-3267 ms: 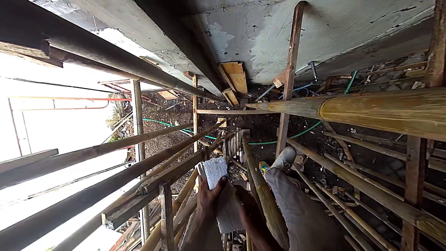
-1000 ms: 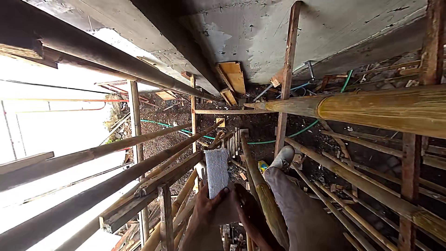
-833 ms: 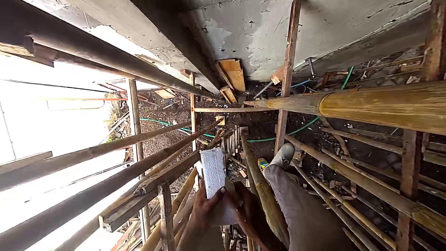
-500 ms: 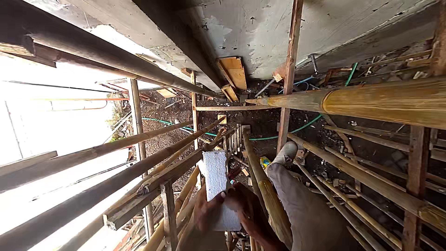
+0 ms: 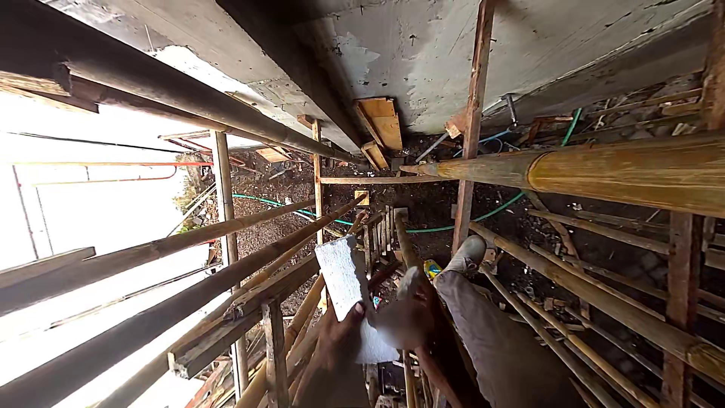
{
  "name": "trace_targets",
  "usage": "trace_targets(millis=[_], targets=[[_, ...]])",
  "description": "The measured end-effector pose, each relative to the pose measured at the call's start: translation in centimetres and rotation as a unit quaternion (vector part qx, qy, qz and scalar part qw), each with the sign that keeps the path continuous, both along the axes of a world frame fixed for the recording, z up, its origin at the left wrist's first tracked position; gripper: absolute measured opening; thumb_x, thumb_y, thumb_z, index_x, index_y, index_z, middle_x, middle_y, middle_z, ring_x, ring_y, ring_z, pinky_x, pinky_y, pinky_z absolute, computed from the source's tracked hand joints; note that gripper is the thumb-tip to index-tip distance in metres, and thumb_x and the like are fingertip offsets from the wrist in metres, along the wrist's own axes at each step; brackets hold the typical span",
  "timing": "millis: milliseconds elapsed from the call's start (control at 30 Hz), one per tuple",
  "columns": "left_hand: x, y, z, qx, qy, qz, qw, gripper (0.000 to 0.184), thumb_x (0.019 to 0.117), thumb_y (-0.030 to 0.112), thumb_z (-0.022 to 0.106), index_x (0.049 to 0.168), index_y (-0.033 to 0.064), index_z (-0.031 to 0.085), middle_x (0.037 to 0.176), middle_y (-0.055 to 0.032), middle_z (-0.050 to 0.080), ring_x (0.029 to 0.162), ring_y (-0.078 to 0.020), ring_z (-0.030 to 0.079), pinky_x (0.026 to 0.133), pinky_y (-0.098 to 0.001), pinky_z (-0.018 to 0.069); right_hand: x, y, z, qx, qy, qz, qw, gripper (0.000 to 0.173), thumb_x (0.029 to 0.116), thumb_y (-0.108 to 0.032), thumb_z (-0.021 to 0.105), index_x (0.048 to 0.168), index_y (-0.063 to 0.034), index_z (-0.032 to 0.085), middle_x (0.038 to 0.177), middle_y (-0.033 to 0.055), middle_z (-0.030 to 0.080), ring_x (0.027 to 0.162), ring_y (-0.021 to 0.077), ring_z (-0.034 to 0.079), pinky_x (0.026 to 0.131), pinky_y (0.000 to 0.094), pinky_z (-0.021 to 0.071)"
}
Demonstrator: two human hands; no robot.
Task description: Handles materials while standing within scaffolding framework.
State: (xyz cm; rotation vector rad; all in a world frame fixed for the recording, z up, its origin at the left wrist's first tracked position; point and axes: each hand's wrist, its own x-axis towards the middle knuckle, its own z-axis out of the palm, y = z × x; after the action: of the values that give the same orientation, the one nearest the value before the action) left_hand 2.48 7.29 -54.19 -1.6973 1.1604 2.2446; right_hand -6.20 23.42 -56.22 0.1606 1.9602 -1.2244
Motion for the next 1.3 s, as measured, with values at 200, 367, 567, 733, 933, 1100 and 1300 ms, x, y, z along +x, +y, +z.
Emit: trace_targets(millis=[200,367,567,733,933,1100,1300], targets=[[-0.2,-1.1,-1.1,-0.048,-0.015,-0.053,0.997,0.094,0.0771,0.051,0.085,0.138,-0.0066,0.043,0.108,-0.0168,0.072,0.093,-0.0239,0.074,0.084,-0.0406,0.064,1.3,-0.6,1.1,-0.006,-0.015,0.193,0.981,0.062,0.0987,-0.066,0.047,0.126,-0.0145,0.068,0.1,0.0051,0.073,0.083,0.0158,0.07,0.074,0.0411,0.0601],[0.3,-0.4,-1.1,-0.069,-0.023,-0.125,0.989,0.103,0.0764,0.072,0.074,0.141,-0.0033,0.046,0.118,-0.0127,0.07,0.103,-0.0182,0.071,0.09,-0.037,0.0618,2.1,-1.6,1.6,0.078,0.095,0.189,0.974,0.067,0.0995,-0.069,0.039,0.107,-0.0103,0.071,0.072,0.0023,0.067,0.063,0.0147,0.066,0.059,0.0379,0.0571],[1.0,1.5,-1.1,-0.007,-0.028,-0.115,0.993,0.111,0.0686,0.063,0.086,0.144,-0.0026,0.039,0.121,-0.015,0.067,0.103,-0.0212,0.071,0.089,-0.0394,0.0621,2.1,-1.6,1.5,0.144,0.165,0.186,0.958,0.06,0.1007,-0.06,0.041,0.095,-0.0094,0.073,0.063,0.0019,0.062,0.056,0.0163,0.064,0.051,0.037,0.0533],[0.5,1.0,-1.0,0.023,0.01,-0.078,0.997,0.094,0.0733,0.049,0.089,0.137,-0.0048,0.045,0.11,-0.0164,0.071,0.096,-0.025,0.073,0.087,-0.0431,0.0627,2.7,-1.8,1.1,0.074,0.16,0.1,0.979,0.049,0.1045,-0.048,0.042,0.082,-0.0133,0.068,0.056,-0.0042,0.053,0.05,0.0071,0.055,0.046,0.0284,0.0465],[0.9,1.1,0.5,0.115,0.07,0.017,0.991,0.091,0.0779,0.05,0.085,0.139,-0.0024,0.043,0.114,-0.0176,0.07,0.103,-0.0274,0.072,0.092,-0.0486,0.0599,1.5,-1.7,2.6,-0.023,0.084,0.012,0.996,0.057,0.1086,-0.046,0.037,0.075,-0.0102,0.066,0.056,-0.0029,0.055,0.05,0.0056,0.057,0.047,0.0262,0.0497],[1.1,1.0,0.0,0.052,0.065,-0.004,0.996,0.088,0.0765,0.05,0.087,0.135,-0.0038,0.047,0.112,-0.0158,0.071,0.101,-0.0246,0.072,0.091,-0.0451,0.0607,0.0,-0.9,0.9,-0.015,-0.019,-0.103,0.994,0.047,0.1026,-0.048,0.051,0.111,-0.006,0.07,0.086,0.0004,0.068,0.07,0.0083,0.063,0.063,0.0274,0.0555],[0.5,0.8,-0.3,-0.083,-0.012,-0.15,0.985,0.085,0.0757,0.052,0.086,0.131,-0.003,0.054,0.117,-0.0133,0.07,0.1,-0.0185,0.072,0.091,-0.0389,0.0615,-0.9,-0.1,-0.3,0.016,0.077,0.038,0.996,0.076,0.095,-0.058,0.058,0.152,-0.0082,0.047,0.151,0.0126,0.052,0.136,0.0225,0.052,0.109,0.0426,0.0499]])
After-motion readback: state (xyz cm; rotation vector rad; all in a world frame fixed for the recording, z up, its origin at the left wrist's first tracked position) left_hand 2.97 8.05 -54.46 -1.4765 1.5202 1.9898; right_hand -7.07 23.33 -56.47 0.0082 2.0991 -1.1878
